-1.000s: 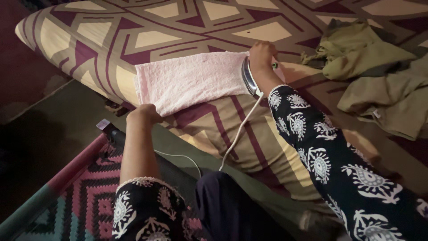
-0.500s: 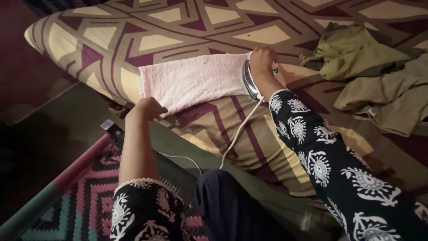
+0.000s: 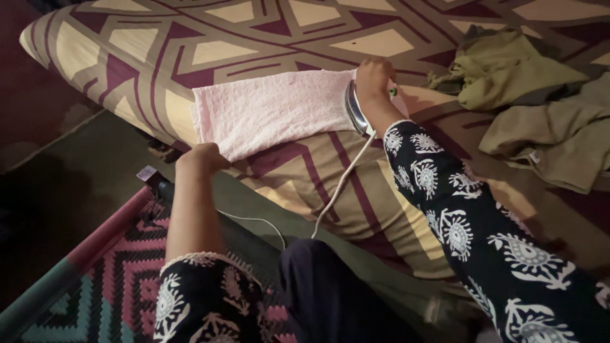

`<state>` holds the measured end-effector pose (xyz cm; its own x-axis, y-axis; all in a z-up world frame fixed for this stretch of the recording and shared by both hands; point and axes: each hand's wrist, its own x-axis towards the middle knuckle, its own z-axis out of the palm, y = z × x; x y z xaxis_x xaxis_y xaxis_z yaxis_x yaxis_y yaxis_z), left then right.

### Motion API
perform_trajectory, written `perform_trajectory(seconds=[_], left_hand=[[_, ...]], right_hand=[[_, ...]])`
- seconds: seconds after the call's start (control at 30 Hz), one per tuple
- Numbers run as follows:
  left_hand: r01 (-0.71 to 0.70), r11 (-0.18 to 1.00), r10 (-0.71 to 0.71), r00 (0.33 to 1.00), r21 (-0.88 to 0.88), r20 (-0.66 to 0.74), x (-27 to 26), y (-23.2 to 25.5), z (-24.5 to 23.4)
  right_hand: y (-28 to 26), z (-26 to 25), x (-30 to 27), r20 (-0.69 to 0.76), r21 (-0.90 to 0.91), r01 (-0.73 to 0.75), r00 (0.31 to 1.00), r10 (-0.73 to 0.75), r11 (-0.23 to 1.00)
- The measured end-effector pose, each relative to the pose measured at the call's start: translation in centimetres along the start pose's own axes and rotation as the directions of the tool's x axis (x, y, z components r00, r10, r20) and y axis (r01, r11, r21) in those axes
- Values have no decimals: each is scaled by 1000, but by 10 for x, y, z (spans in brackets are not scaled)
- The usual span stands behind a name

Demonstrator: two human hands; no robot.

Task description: The person irons a small pink cloth laid on a patterned bed. They use an electric iron to smooth the fabric, repeatedly moving the iron back and forth and adjusting the cloth's position with their hands.

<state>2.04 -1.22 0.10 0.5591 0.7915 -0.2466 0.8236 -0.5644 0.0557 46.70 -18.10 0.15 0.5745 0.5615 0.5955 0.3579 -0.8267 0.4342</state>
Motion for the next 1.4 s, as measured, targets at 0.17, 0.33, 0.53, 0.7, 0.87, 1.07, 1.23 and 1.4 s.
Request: perform_trajectory(seconds=[0.17, 0.33, 0.53, 0.7, 0.87, 1.07, 1.23, 1.4], left_hand=[[63, 998, -62, 992, -1, 107, 1, 11, -3], [83, 996, -81, 990, -16, 115, -1, 11, -7], [75, 997, -73, 992, -14, 99, -8, 1, -8], [114, 992, -104, 981, -53, 161, -22, -1, -18], [141, 989, -132, 980, -48, 150, -35, 1, -24], [126, 991, -117, 978, -42, 174, -31, 3, -26], [111, 993, -103, 981, -40, 166, -24, 6, -23], [95, 994, -88, 985, -44, 149, -21, 6, -20]], right_hand=[[-3, 1, 6, 9, 7, -17, 1000, 17, 1000], [-2, 7, 9, 8, -14, -11, 1000, 11, 1000], [-2, 0, 12, 26, 61, 8, 1000, -9, 998], [2, -11, 8, 45, 34, -2, 999, 0, 999], [6, -12, 3, 11, -16, 21, 1000, -21, 1000], [5, -7, -2, -11, 56, 3, 1000, -2, 998], [9, -13, -10, -43, 87, -6, 999, 10, 996], [12, -21, -16, -36, 32, 27, 999, -26, 999]])
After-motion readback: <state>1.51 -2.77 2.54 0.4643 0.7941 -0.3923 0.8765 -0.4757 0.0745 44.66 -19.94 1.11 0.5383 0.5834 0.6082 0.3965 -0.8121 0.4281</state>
